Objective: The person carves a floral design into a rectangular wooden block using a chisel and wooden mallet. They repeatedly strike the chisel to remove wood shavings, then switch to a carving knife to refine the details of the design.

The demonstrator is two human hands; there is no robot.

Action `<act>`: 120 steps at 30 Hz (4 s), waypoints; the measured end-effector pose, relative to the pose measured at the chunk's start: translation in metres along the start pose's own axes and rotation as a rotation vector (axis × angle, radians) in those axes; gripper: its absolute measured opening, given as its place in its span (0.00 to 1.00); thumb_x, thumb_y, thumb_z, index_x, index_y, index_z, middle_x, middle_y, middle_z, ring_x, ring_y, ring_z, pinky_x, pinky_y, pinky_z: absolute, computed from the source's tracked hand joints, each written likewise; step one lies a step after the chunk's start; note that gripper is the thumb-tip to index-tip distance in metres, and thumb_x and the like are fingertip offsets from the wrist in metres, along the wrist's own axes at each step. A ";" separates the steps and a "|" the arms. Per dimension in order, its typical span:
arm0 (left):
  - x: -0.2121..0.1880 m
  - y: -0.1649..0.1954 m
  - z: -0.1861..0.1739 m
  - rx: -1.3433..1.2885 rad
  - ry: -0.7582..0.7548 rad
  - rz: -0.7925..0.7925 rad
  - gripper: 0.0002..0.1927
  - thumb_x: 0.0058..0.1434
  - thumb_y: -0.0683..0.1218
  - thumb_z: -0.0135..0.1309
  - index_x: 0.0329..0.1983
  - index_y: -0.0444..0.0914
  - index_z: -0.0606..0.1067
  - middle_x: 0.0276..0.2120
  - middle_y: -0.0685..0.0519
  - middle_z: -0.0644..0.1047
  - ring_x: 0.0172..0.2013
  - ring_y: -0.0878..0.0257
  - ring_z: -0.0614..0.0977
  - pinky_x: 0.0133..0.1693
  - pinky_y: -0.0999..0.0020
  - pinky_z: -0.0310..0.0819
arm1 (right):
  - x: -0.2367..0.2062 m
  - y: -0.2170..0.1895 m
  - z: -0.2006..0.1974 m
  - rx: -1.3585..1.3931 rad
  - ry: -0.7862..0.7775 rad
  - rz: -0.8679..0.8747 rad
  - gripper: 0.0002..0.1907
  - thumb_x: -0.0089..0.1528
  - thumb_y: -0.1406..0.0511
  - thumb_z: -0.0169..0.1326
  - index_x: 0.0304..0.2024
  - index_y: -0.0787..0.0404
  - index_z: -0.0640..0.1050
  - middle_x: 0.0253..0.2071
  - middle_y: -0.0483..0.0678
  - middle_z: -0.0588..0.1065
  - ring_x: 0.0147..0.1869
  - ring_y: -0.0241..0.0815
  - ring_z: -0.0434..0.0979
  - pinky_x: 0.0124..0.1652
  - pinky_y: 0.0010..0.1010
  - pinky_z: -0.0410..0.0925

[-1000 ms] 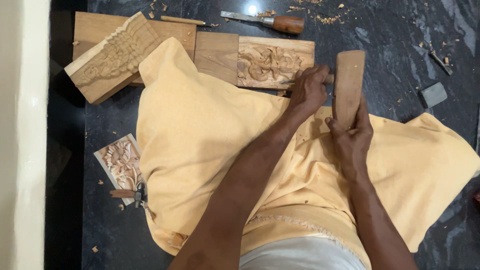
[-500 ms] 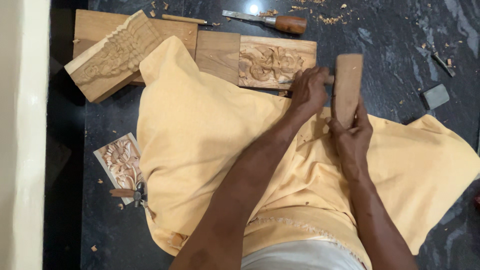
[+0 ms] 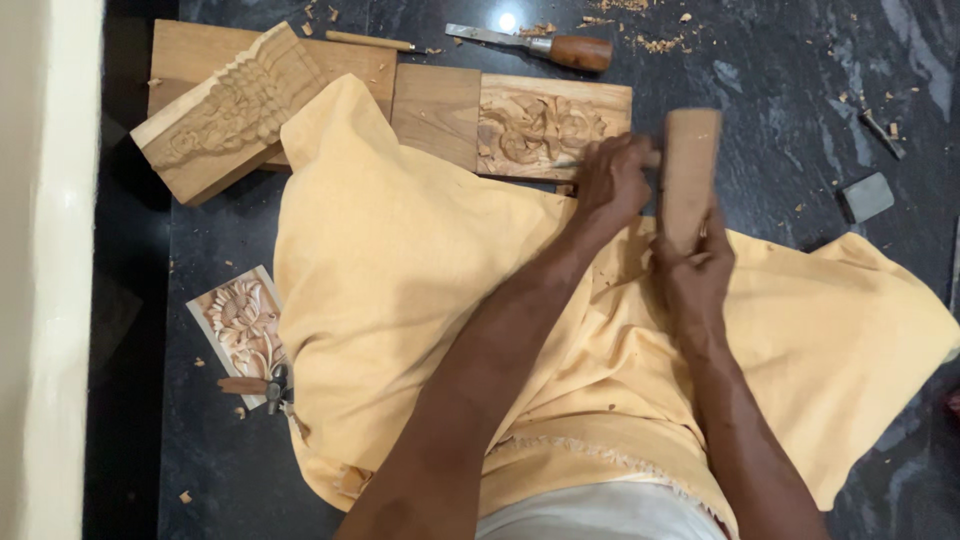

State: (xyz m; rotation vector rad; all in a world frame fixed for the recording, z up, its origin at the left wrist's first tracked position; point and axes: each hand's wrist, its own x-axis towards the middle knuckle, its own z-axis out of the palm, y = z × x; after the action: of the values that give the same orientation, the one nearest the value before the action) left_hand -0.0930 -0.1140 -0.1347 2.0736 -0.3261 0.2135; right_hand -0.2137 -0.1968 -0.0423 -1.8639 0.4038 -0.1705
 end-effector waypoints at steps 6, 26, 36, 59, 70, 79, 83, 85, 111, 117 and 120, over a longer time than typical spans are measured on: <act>-0.002 0.012 -0.001 -0.060 -0.014 0.032 0.12 0.52 0.31 0.52 0.34 0.39 0.77 0.38 0.50 0.80 0.48 0.52 0.80 0.53 0.52 0.65 | 0.000 -0.013 -0.016 0.263 0.151 0.020 0.33 0.63 0.77 0.56 0.72 0.61 0.68 0.45 0.45 0.76 0.34 0.32 0.73 0.32 0.23 0.68; 0.012 -0.002 -0.002 -0.042 0.036 -0.056 0.13 0.50 0.30 0.51 0.36 0.37 0.78 0.38 0.49 0.82 0.45 0.51 0.82 0.51 0.52 0.67 | 0.004 -0.011 -0.005 0.031 -0.014 -0.073 0.44 0.61 0.77 0.56 0.79 0.58 0.59 0.58 0.49 0.76 0.41 0.32 0.76 0.36 0.23 0.71; 0.012 -0.003 -0.007 0.062 -0.089 -0.097 0.13 0.49 0.32 0.55 0.36 0.39 0.79 0.40 0.48 0.82 0.47 0.50 0.81 0.52 0.53 0.67 | -0.001 -0.005 -0.004 -0.070 -0.076 -0.083 0.38 0.61 0.77 0.57 0.74 0.63 0.65 0.56 0.51 0.75 0.48 0.34 0.76 0.43 0.23 0.71; 0.006 0.012 -0.014 0.042 -0.072 -0.082 0.12 0.49 0.34 0.61 0.36 0.38 0.77 0.37 0.51 0.80 0.45 0.56 0.81 0.53 0.52 0.65 | -0.004 -0.024 -0.017 0.240 0.082 -0.045 0.40 0.62 0.79 0.56 0.76 0.60 0.63 0.55 0.45 0.76 0.40 0.30 0.75 0.35 0.21 0.68; 0.006 0.008 -0.009 0.013 -0.021 -0.098 0.15 0.47 0.33 0.58 0.39 0.38 0.79 0.40 0.48 0.81 0.48 0.52 0.80 0.52 0.55 0.65 | 0.002 0.007 -0.004 -0.003 0.035 -0.184 0.40 0.62 0.77 0.57 0.75 0.63 0.60 0.56 0.50 0.75 0.44 0.35 0.74 0.40 0.26 0.69; 0.006 -0.002 -0.002 0.015 -0.070 -0.101 0.13 0.47 0.32 0.57 0.36 0.36 0.78 0.38 0.48 0.80 0.46 0.54 0.81 0.52 0.55 0.65 | 0.004 0.000 -0.004 0.042 0.006 -0.001 0.35 0.64 0.74 0.56 0.75 0.62 0.65 0.46 0.48 0.76 0.35 0.32 0.75 0.33 0.24 0.69; 0.004 -0.002 0.000 0.024 0.008 -0.071 0.14 0.49 0.30 0.54 0.37 0.36 0.77 0.39 0.47 0.80 0.46 0.50 0.81 0.52 0.53 0.65 | 0.006 -0.004 0.002 -0.009 -0.069 -0.008 0.39 0.61 0.75 0.58 0.74 0.60 0.63 0.47 0.45 0.77 0.33 0.32 0.75 0.31 0.23 0.69; 0.004 -0.003 -0.002 -0.003 0.015 -0.059 0.14 0.49 0.28 0.52 0.34 0.37 0.77 0.38 0.48 0.81 0.46 0.51 0.81 0.52 0.52 0.65 | 0.007 -0.003 0.004 0.102 0.013 -0.030 0.38 0.62 0.75 0.57 0.74 0.60 0.62 0.43 0.45 0.77 0.31 0.32 0.74 0.30 0.23 0.68; 0.007 0.004 -0.015 0.047 -0.074 -0.062 0.10 0.46 0.34 0.61 0.33 0.36 0.78 0.35 0.48 0.81 0.43 0.53 0.81 0.50 0.55 0.66 | -0.002 -0.008 -0.006 0.214 0.084 0.001 0.38 0.63 0.75 0.57 0.76 0.59 0.64 0.49 0.47 0.75 0.37 0.32 0.74 0.34 0.22 0.69; 0.007 -0.002 -0.017 0.040 -0.116 -0.089 0.10 0.45 0.34 0.60 0.31 0.36 0.78 0.35 0.48 0.81 0.44 0.53 0.81 0.51 0.55 0.66 | -0.006 -0.007 0.008 0.114 -0.044 0.017 0.38 0.62 0.75 0.56 0.75 0.60 0.62 0.50 0.46 0.76 0.37 0.31 0.75 0.34 0.22 0.70; 0.005 -0.004 -0.015 0.055 -0.072 -0.057 0.11 0.44 0.33 0.59 0.32 0.36 0.77 0.35 0.47 0.80 0.44 0.50 0.81 0.51 0.53 0.66 | -0.007 -0.010 0.010 0.137 -0.019 0.031 0.38 0.62 0.75 0.56 0.75 0.59 0.63 0.48 0.46 0.76 0.35 0.32 0.74 0.33 0.22 0.70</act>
State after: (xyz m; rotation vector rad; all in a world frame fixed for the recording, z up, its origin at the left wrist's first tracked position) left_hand -0.0874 -0.1002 -0.1289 2.1460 -0.3073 0.1145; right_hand -0.2147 -0.1826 -0.0351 -1.7222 0.3980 -0.1563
